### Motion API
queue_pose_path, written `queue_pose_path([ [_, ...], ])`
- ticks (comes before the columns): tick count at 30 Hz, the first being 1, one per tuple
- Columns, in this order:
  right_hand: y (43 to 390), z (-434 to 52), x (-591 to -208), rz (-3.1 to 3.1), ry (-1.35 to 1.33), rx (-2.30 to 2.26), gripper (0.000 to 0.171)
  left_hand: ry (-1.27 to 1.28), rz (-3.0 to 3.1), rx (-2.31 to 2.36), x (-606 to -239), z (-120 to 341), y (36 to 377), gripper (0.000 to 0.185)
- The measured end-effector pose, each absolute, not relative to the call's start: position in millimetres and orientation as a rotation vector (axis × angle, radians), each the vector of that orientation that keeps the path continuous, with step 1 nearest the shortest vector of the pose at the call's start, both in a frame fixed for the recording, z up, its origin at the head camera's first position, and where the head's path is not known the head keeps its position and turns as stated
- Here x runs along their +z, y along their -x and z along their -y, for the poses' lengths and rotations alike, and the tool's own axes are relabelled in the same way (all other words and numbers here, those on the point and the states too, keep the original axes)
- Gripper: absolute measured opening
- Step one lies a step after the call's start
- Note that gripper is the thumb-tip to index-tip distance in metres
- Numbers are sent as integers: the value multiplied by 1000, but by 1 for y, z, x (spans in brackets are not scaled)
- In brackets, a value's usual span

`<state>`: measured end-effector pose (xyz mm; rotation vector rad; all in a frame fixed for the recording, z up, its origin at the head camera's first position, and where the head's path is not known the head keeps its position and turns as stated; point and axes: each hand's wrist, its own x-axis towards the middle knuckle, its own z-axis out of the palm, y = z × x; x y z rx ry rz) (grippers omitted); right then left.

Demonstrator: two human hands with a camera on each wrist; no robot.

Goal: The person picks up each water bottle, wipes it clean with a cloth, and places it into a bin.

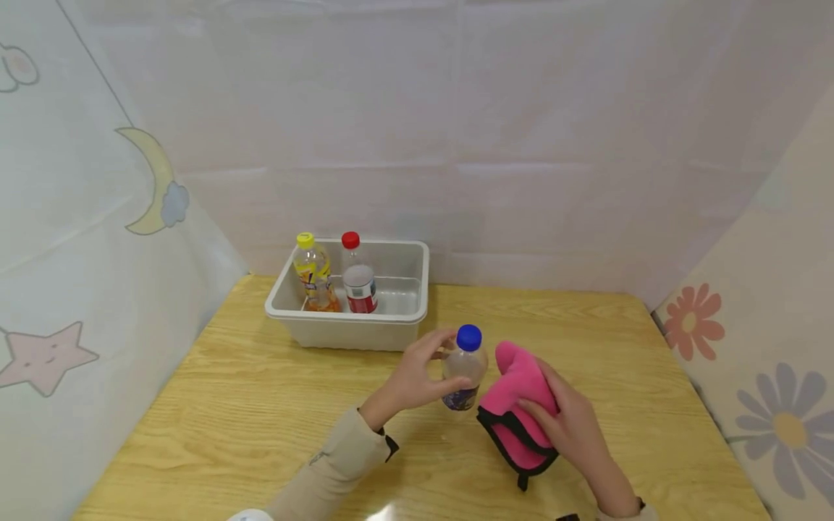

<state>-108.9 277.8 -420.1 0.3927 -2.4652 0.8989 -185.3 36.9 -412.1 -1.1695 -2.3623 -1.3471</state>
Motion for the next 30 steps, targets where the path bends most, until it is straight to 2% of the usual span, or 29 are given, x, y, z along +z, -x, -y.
queue_pose_path([
  [10,124,-265,-400,2577,-639,764,62,1211,2340,-1423,-420,-28,187,64],
  [21,132,-249,-394,2564,-785,659,62,1205,2344,-1558,-426,-21,189,63],
  [30,136,-244,-406,2508,-810,700,64,1220,2365,-1578,-426,-21,190,64],
])
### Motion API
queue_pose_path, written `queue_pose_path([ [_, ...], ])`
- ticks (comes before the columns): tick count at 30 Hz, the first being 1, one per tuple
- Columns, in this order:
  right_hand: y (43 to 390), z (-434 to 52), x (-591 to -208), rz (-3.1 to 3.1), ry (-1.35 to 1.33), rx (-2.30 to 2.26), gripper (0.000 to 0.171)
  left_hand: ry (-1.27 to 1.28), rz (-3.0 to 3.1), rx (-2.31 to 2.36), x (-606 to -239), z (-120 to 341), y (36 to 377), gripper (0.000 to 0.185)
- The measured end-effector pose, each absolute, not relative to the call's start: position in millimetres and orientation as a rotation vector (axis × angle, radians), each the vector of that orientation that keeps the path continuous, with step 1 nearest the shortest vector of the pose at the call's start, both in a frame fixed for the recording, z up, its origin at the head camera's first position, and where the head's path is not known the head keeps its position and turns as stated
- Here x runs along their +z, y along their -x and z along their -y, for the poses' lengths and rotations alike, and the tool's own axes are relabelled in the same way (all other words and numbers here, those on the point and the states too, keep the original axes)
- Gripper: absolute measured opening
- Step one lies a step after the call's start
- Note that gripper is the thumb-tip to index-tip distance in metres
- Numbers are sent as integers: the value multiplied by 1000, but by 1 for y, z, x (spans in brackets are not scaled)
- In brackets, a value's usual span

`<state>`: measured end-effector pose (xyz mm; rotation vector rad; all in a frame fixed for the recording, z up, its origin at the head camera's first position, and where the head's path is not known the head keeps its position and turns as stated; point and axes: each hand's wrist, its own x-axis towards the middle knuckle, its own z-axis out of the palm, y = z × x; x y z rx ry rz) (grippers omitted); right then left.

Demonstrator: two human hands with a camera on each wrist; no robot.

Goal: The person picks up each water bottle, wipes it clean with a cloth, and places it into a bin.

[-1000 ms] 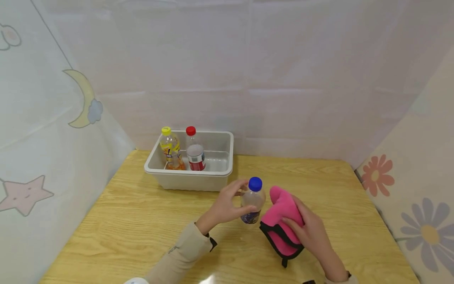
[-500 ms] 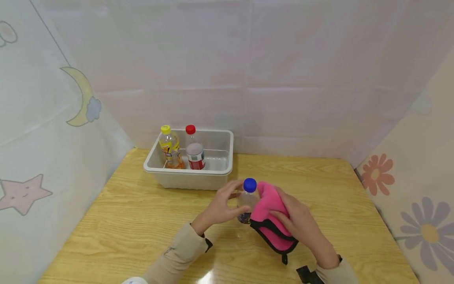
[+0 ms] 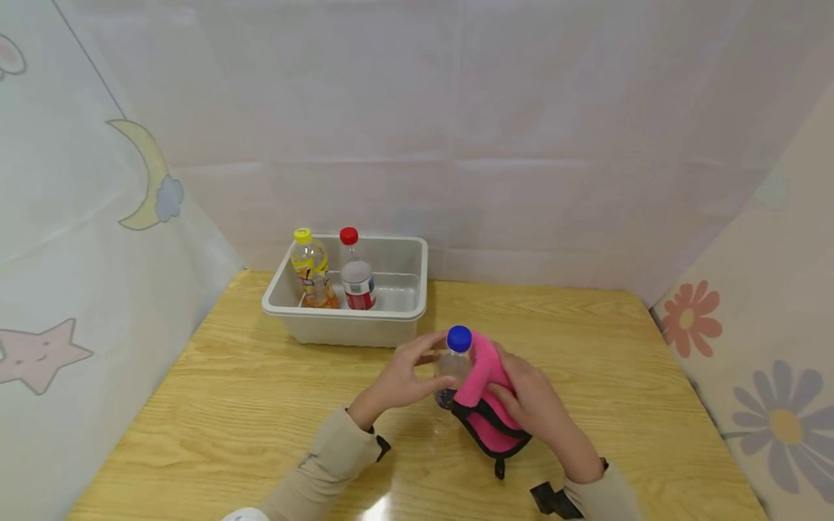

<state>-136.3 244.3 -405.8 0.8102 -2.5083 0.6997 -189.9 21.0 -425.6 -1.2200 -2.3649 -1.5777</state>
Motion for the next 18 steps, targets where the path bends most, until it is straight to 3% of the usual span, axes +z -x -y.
queue_pose_path([
  [18,141,-237,-471,2498,-706,1063,55,1159,2378,-1760,-426,-19,186,64],
])
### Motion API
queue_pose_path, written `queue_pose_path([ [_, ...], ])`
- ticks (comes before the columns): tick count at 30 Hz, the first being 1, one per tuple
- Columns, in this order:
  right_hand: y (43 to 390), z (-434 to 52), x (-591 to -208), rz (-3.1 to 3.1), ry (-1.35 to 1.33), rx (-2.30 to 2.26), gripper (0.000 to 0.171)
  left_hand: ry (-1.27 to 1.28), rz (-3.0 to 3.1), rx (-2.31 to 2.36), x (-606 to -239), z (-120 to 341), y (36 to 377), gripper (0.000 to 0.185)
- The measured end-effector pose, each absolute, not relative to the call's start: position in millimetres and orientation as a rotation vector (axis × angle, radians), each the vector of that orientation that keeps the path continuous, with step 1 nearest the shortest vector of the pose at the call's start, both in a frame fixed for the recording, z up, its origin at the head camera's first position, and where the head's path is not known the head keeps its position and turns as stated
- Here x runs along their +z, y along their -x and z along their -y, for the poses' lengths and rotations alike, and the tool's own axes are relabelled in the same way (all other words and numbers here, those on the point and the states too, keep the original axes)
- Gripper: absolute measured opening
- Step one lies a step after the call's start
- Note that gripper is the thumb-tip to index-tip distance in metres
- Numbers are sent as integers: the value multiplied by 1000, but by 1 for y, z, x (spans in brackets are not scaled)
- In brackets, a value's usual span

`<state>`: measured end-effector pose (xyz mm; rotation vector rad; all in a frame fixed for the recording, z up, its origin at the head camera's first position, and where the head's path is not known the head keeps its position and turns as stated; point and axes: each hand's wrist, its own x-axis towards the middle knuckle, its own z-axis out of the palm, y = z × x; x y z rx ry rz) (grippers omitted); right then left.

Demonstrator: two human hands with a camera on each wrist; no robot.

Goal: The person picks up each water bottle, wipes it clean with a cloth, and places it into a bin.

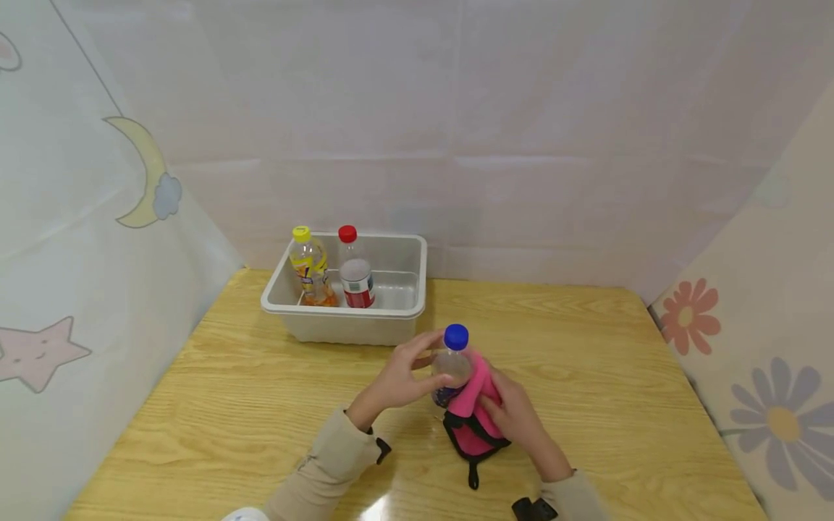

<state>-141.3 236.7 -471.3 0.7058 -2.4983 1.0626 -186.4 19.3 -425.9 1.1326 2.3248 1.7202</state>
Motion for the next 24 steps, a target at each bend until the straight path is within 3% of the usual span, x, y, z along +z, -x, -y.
queue_pose_path([
  [12,139,-227,-481,2732,-640,816,41,-1143,-2449,1659,-426,-21,183,65],
  [24,139,-235,-478,2786,-646,885,52,-1073,-2484,1635,-422,-16,185,62],
])
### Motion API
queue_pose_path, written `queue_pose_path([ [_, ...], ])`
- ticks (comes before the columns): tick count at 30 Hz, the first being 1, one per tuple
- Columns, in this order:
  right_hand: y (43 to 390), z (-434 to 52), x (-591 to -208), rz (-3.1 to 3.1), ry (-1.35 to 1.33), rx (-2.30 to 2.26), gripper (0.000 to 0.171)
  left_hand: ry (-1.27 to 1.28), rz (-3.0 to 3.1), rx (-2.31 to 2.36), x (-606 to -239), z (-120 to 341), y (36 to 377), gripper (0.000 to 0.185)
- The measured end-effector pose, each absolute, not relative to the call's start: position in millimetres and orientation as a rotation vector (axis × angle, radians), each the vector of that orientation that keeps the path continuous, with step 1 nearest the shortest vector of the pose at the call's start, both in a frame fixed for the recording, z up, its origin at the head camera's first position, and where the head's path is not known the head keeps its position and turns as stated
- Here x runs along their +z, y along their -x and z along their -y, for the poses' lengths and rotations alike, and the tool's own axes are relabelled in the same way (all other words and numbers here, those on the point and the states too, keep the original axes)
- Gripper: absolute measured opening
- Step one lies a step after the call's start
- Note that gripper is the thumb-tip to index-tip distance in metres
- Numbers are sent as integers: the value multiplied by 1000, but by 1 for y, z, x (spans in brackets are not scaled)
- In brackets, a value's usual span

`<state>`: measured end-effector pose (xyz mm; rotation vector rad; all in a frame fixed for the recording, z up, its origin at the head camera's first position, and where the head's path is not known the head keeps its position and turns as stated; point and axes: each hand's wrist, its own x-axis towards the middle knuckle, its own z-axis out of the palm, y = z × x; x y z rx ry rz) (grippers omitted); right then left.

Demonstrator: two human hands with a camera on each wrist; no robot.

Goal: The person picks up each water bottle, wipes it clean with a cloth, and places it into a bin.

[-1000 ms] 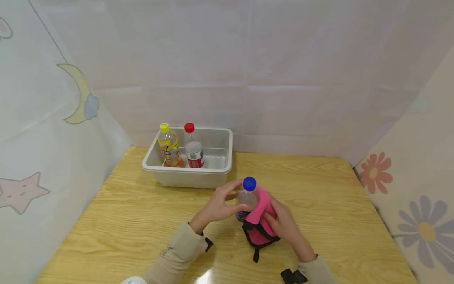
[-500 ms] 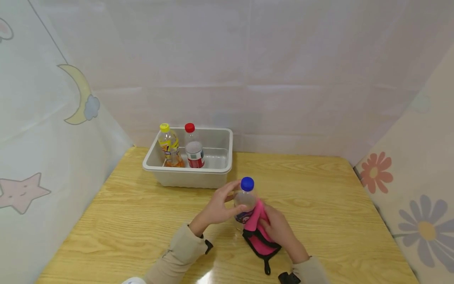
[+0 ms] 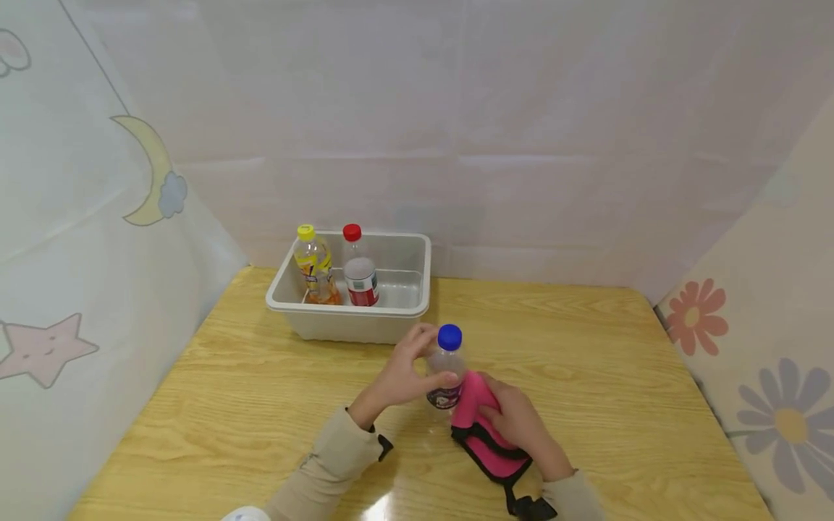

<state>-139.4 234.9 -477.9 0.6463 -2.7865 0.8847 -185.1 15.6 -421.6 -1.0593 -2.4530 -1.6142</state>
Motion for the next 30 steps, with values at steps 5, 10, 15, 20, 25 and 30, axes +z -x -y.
queue_pose_path([
  [5,138,-246,-464,2700,-695,994,52,1046,2474,-1591,-418,-16,187,67],
  [10,136,-251,-445,2606,-704,1023,56,1012,2454,-1661,-417,-15,187,67],
  [15,136,-251,-427,2534,-712,998,60,1017,2455,-1682,-417,-13,187,59],
  [20,139,-248,-413,2524,-729,937,63,1052,2428,-1678,-414,-11,188,54],
  [25,141,-242,-404,2540,-739,915,64,1080,2396,-1641,-414,-9,189,53],
  [30,142,-237,-398,2522,-798,870,65,1100,2386,-1594,-413,-8,188,56],
])
